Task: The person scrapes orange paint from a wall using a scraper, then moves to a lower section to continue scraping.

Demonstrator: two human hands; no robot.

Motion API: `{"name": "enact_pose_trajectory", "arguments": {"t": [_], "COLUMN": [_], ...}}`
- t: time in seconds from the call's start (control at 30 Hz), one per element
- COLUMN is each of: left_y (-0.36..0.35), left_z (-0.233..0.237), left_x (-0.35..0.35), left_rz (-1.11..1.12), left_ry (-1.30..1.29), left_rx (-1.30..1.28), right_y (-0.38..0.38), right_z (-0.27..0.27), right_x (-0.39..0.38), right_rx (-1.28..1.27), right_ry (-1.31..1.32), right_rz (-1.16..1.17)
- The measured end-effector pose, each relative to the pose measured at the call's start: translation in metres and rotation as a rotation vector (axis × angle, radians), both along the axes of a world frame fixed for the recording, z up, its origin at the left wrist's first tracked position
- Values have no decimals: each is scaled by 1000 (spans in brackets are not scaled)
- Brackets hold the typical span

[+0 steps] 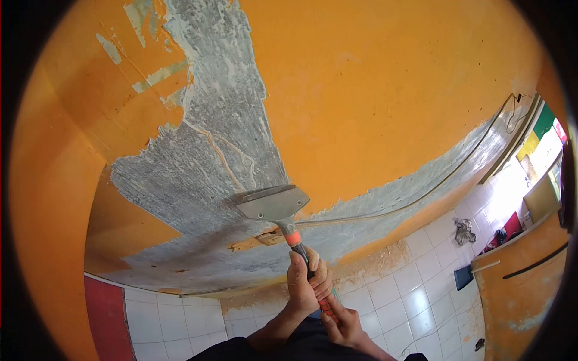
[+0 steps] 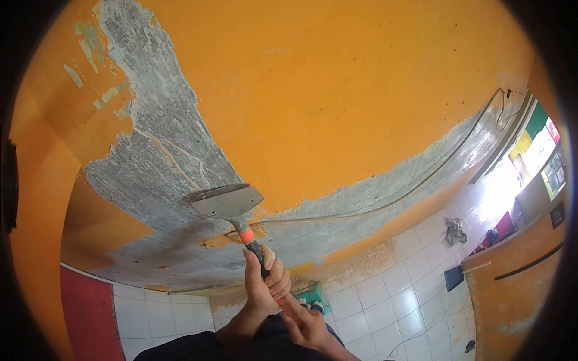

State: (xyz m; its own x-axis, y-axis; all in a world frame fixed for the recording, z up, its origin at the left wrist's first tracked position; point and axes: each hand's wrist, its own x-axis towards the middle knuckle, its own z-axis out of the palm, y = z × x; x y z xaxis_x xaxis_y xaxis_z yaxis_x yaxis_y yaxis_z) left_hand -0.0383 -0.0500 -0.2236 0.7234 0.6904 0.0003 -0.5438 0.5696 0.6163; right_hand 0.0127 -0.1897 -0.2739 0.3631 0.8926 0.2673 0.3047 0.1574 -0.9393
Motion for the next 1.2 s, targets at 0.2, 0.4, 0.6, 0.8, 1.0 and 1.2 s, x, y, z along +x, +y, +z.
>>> {"name": "enact_pose_trajectory", "arguments": {"t": [0.2,0.4,0.6,0.8,1.0,1.2], "left_y": [4,7,3,2,13,20], "left_z": [3,4,7,2,2,5], "left_x": [-1,-1,-2,-2,-7,-1], "left_rz": [-4,16,4,-15,-84,-62], "left_ry": [-14,-15,22,-1,-86,-75], "left_rx": [21,17,25,40,17,15], "right_y": [4,6,4,1,-7,-14], "right_z": [-8,-11,-15,-1,-3,-28], "right_x": [-5,-11,-13,-10,-19,-13], "right_rx": [13,33,43,32,-11,-190], "right_ry": [14,28,12,83,620,586], "right_rz": [-8,-11,-33,-6,60,188]}}
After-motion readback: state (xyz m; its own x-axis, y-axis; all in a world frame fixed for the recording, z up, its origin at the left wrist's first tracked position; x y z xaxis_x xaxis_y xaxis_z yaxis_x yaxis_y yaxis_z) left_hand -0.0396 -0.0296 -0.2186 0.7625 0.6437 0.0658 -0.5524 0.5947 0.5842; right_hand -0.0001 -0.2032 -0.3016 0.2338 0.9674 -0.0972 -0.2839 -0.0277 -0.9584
